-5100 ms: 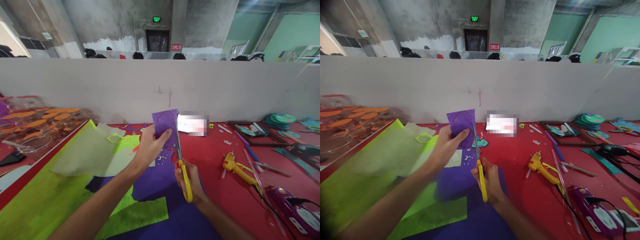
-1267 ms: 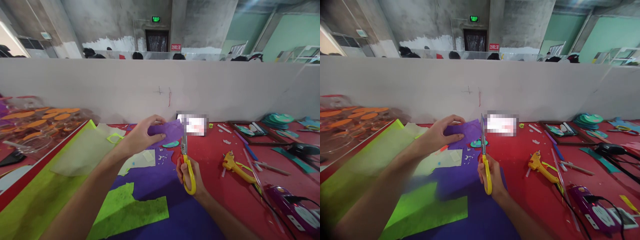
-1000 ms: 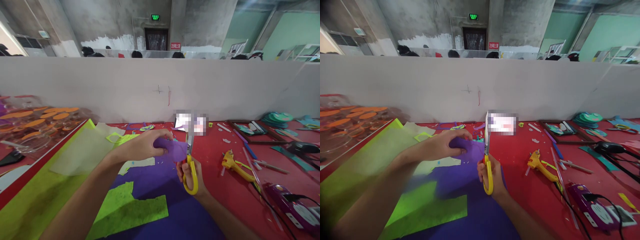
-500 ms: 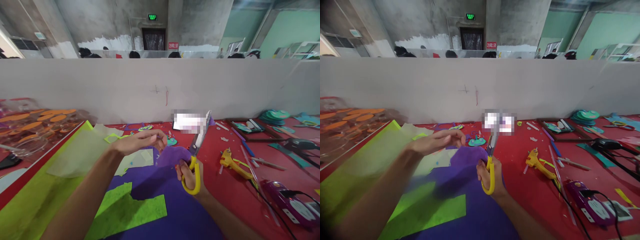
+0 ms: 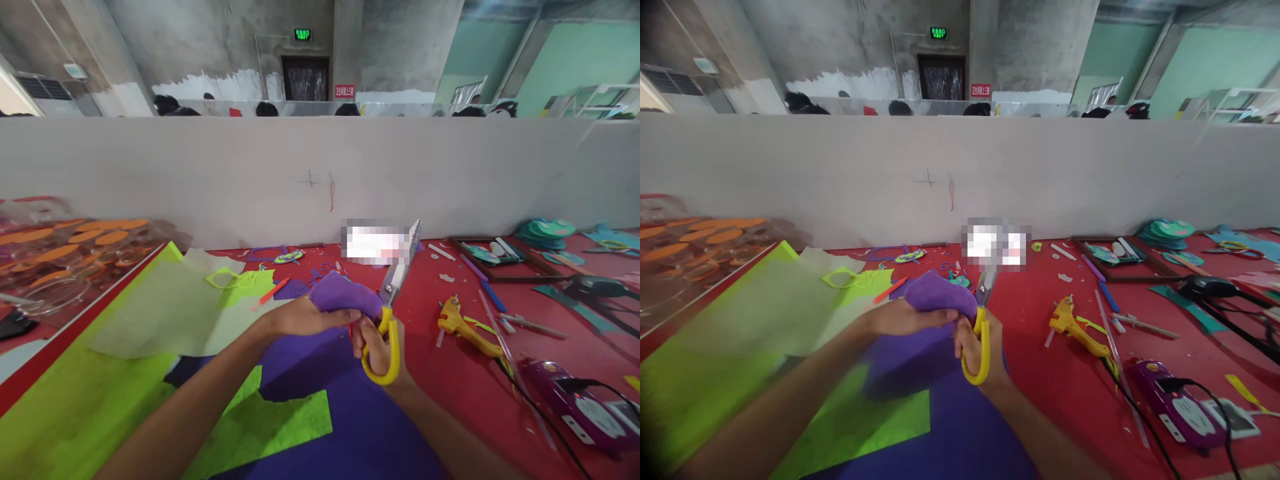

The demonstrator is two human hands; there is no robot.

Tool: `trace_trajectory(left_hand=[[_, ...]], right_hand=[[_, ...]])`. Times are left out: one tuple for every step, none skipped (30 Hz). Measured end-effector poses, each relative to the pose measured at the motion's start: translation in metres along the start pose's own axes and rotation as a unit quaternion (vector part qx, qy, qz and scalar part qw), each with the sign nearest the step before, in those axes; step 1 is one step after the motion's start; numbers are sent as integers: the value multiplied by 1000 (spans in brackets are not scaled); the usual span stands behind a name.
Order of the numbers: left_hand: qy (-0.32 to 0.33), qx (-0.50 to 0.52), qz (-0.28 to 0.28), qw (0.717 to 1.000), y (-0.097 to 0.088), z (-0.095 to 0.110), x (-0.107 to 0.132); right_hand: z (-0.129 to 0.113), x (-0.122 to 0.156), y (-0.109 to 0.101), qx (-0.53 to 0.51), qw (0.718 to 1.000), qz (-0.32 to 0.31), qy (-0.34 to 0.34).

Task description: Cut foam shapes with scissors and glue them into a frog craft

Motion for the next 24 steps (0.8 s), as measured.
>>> trace_trajectory(left_hand=[[-11, -3, 68, 998, -14, -2, 1], [-18, -5, 131, 991, -28, -3, 5], [-16, -3, 180, 983, -40, -3, 8], [-6, 5, 216, 976, -50, -2, 11], [10, 21, 242, 970, -57, 1, 13], [28, 43, 267, 962, -65, 4, 16], [45, 67, 292, 953, -72, 6, 19], [59, 89, 315, 943, -78, 9, 22], [69, 101, 337, 934, -83, 11, 25], [73, 104, 354, 927, -87, 13, 28], [74, 97, 366, 923, -89, 16, 30], [73, 86, 374, 921, -90, 18, 32], [70, 74, 380, 919, -91, 20, 34], [66, 63, 389, 917, -91, 21, 36], [61, 55, 399, 913, -92, 21, 39], [56, 46, 411, 909, -93, 21, 41], [50, 34, 424, 903, -94, 21, 44], [44, 20, 437, 898, -95, 20, 47], [40, 5, 449, 893, -96, 21, 50], [37, -8, 458, 888, -96, 22, 52], [36, -20, 465, 884, -95, 24, 54], [35, -30, 469, 882, -94, 27, 55], [35, -40, 470, 881, -93, 30, 55], [35, -51, 469, 881, -91, 33, 55]], right_hand=[[1, 0, 2, -26, 1000, -1, 5], [3, 1, 5, -55, 998, -4, 14], [6, 2, 9, -82, 996, -16, 27], [9, 3, 15, -104, 993, -37, 43], [12, 5, 22, -122, 989, -63, 58], [14, 8, 30, -136, 984, -94, 70], [14, 11, 37, -146, 978, -124, 78], [14, 15, 43, -152, 973, -152, 81], [13, 18, 48, -155, 969, -174, 81], [11, 20, 52, -152, 967, -190, 78], [10, 22, 55, -141, 966, -204, 75], [9, 23, 57, -124, 966, -216, 71], [8, 24, 58, -105, 967, -222, 66], [8, 25, 59, -85, 969, -225, 58], [7, 24, 59, -67, 971, -223, 48], [7, 24, 58, -53, 974, -218, 38], [9, 23, 57, -39, 976, -211, 30], [11, 21, 55, -27, 979, -199, 24], [14, 20, 51, -14, 982, -185, 20], [17, 18, 48, 0, 985, -172, 16], [19, 17, 45, 15, 987, -160, 10], [19, 16, 42, 32, 988, -150, -1], [19, 15, 40, 49, 988, -145, -11], [17, 15, 40, 64, 987, -145, -20]])
Point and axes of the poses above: each hand's wrist, its own x-axis away from the middle knuckle, its own y-axis out of the palm, z = x × y, the point moved 10 cm from there along -x, towards the middle knuckle, and after that the axes turned 6 degrees about x, right-handed, at the moved point
